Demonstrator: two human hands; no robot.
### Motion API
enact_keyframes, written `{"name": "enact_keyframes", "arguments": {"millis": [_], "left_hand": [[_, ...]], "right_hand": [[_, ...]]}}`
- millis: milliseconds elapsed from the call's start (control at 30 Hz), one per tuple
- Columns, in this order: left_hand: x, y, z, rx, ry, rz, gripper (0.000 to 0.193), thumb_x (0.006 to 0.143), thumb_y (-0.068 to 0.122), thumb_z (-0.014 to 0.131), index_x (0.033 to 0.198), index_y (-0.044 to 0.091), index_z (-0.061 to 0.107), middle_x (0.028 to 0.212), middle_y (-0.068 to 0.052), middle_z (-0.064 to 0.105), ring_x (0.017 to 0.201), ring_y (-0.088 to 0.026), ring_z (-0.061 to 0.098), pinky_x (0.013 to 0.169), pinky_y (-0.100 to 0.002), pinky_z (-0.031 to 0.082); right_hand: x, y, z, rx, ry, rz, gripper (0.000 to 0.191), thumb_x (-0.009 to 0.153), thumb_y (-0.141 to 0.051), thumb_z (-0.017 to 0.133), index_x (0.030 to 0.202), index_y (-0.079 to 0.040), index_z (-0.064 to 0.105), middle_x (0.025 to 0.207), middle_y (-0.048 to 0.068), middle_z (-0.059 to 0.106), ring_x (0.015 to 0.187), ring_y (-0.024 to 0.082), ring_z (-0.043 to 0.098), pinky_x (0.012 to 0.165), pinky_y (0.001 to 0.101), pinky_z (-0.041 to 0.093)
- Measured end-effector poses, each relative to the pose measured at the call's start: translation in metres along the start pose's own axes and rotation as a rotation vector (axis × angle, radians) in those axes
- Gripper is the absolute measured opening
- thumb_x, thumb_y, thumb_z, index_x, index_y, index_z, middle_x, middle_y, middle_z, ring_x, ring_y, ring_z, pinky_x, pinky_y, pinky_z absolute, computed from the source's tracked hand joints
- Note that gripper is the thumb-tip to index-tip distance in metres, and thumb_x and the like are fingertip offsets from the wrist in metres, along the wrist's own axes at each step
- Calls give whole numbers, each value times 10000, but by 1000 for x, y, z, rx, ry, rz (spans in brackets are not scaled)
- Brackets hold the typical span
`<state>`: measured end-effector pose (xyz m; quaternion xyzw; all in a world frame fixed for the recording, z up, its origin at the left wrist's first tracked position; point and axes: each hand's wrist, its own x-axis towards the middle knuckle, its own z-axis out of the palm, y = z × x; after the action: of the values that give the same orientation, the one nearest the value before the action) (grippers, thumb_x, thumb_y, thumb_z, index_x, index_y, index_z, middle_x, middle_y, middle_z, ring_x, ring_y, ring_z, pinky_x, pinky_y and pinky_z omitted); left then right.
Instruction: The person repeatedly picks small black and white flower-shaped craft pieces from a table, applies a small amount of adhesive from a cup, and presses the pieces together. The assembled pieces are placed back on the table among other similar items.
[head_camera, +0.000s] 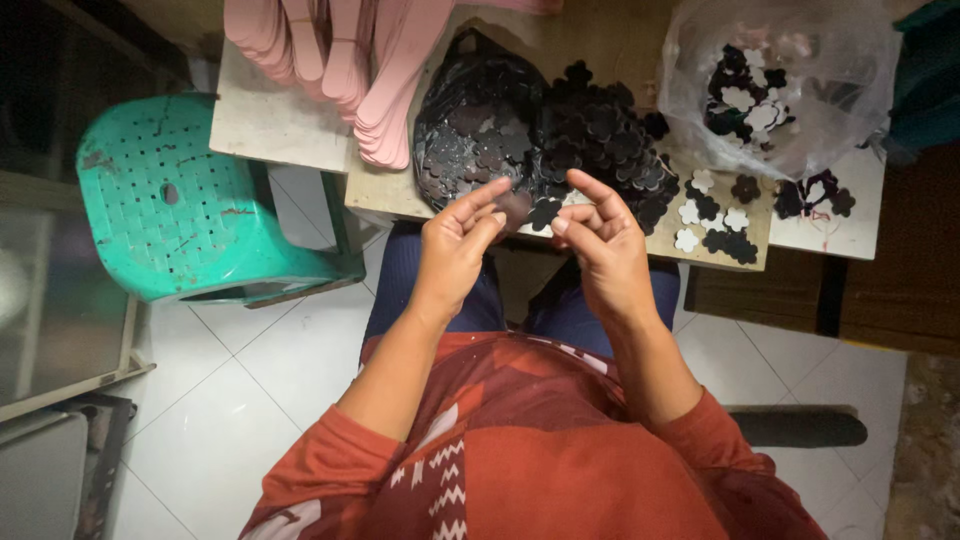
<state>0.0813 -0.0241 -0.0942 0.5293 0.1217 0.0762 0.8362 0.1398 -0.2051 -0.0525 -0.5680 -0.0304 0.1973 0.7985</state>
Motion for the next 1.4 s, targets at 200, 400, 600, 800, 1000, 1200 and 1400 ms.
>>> {"name": "enact_keyframes", "arguments": {"millis": [200,400,600,800,1000,1200,1400], "left_hand": [[-11,2,3,-58,-11,-87,333,1031,37,617,1358,-22,641,1116,-71,726,981,-99,685,872,-266,597],[-21,7,12,-71,-65,-87,380,1060,41,575,1438,10,589,1262,-112,722,1099,-130,688,940,-288,579],[-26,14,12,-81,-93,-274,503,1053,106,492,1551,66,435,1289,-96,698,1100,-146,692,916,-326,593],[-27,8,11,-77,-140,-283,570,1057,75,469,1607,60,325,1298,-123,690,1126,-167,686,947,-349,593],[-30,6,13,-78,-148,-261,566,1076,104,463,1616,43,306,1329,-125,679,1151,-177,682,975,-343,583],[-37,4,25,-206,-43,-178,565,1093,93,458,1624,24,278,1390,-152,638,1190,-203,664,1015,-344,557],[-44,-6,37,-388,24,-136,566,1095,79,468,1629,34,287,1455,-176,587,1262,-222,621,1076,-374,548]], "right_hand": [[-17,-9,1,-121,-9,71,537,913,41,686,1430,9,544,965,20,692,867,77,631,804,222,515],[-25,-14,4,-222,-12,77,556,910,35,698,1443,12,540,957,33,707,836,69,621,755,211,494],[-24,-15,-3,-252,-33,47,567,912,54,698,1449,9,523,963,23,698,877,53,635,815,191,513],[-23,-18,-11,-293,-62,35,587,900,74,699,1458,1,531,963,8,684,864,41,620,801,180,502],[-27,-21,-13,-305,-60,72,588,903,76,686,1464,8,524,965,15,696,892,49,639,839,188,513],[-28,-12,-6,-218,1,59,554,914,64,689,1441,20,523,943,23,719,893,73,669,861,202,533],[-31,-2,-2,-204,71,50,525,924,51,698,1427,27,552,926,25,709,791,53,596,704,186,449]]}}
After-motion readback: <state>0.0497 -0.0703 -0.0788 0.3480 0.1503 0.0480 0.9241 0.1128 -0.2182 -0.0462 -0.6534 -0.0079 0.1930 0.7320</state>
